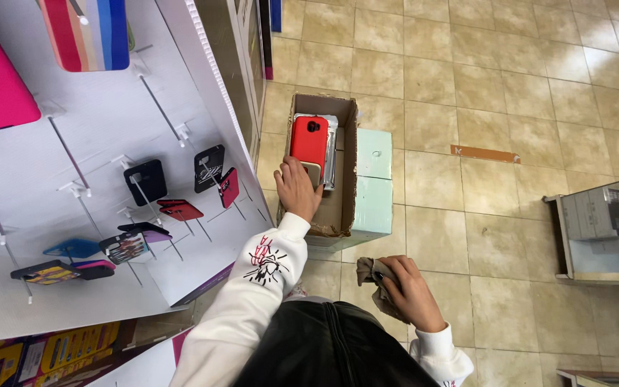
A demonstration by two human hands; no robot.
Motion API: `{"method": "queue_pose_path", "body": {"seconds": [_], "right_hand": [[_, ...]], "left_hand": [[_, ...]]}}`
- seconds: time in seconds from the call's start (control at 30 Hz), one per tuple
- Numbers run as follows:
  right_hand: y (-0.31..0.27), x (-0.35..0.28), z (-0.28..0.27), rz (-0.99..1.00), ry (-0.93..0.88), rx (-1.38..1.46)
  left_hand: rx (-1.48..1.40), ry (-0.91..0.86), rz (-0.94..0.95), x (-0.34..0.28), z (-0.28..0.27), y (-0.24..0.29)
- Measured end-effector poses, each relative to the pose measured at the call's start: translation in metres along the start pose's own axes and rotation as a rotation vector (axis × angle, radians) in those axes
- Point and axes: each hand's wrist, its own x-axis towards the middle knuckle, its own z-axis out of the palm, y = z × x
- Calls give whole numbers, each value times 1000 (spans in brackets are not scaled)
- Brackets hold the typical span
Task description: The person wipes various phone cases with a cloth, removes them from display hooks, and places them into a cardboard box on the floor.
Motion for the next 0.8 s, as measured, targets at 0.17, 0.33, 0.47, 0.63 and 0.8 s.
{"method": "queue_pose_path", "body": {"seconds": [0.17,0.33,0.47,0.63,0.8], "right_hand": [[2,0,-1,10,10,19],[-1,6,-2,-12,34,62],[-9,13,-4,-76,22,63],[-15,13,4,-120,24,83],[-14,2,7,-76,10,87]], "left_hand": [[-66,49,47,-3,3,-2],[-256,156,47,-6,-12,-13],[-209,65,43,1,9,-8],[-49,-64,85,-2,11,-1],[-38,-11,129,-7,12,0]]}}
